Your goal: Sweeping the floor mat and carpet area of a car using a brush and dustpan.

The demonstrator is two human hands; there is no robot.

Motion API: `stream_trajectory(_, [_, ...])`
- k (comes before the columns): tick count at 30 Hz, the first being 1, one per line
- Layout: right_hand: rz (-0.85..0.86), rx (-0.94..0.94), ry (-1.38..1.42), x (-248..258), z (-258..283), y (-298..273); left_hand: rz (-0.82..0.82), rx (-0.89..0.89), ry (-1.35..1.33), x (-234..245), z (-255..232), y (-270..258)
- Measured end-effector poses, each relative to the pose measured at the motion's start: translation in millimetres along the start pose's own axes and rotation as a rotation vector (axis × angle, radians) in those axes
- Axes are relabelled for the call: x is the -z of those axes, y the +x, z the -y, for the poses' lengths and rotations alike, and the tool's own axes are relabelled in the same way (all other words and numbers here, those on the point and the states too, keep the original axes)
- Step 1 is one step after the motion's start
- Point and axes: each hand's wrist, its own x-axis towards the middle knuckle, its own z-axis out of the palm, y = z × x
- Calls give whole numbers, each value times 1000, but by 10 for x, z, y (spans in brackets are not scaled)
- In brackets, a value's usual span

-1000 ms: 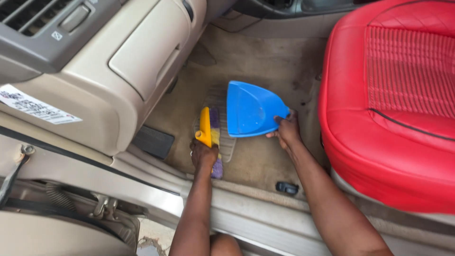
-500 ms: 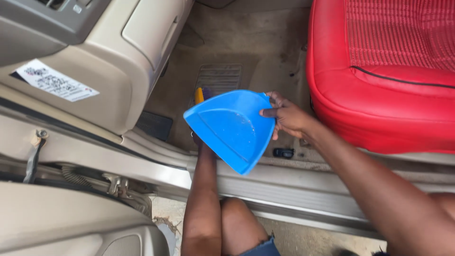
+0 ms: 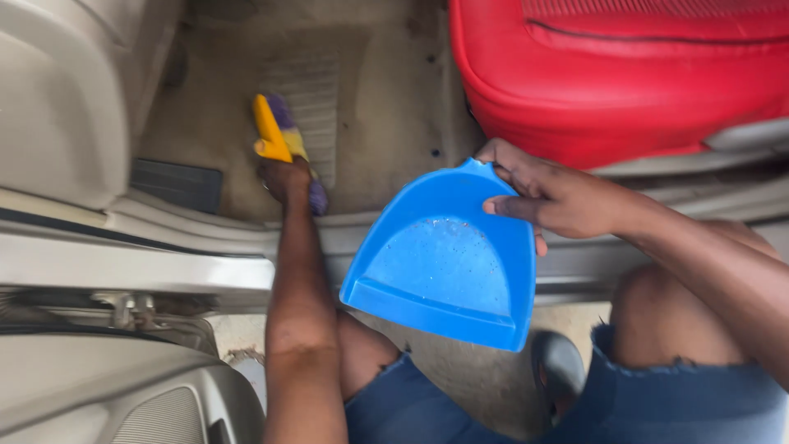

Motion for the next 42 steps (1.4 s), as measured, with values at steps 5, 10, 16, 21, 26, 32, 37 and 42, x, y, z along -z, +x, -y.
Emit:
stream_trajectory(5, [-209,9,-302,-322,-348,-623,-40,-28,-41,85,-33,-25])
stream_trajectory(10, [-464,136,-751,-571,-1023,-1057,-40,-116,-52,70,-3,-20])
stream_trajectory(16, [-464,351,-706,-778,-939,-1248,36,-2,-191,414,-208,-266])
stream_trajectory(21, [-443,385,-748,-969,-1171,-1362,44,-24,-213,345,-68,-276])
stream_trajectory(26, [-410,369,-768,-1041,-1260,-1410,-12,-135,-279,288,-109,-205])
stream_trajectory(32, [-460,336,-722,-1076,-1254,-1405,26,-179,-245,217,-133,-100])
stream_trajectory(37, [-490,329,-699,-1082,-1204,-1482,-42,-288,-248,-13,126,91])
stream_trajectory(42, [-500,279,-718,-1139,-1190,-1547,1,-343,-330,75,54,-18])
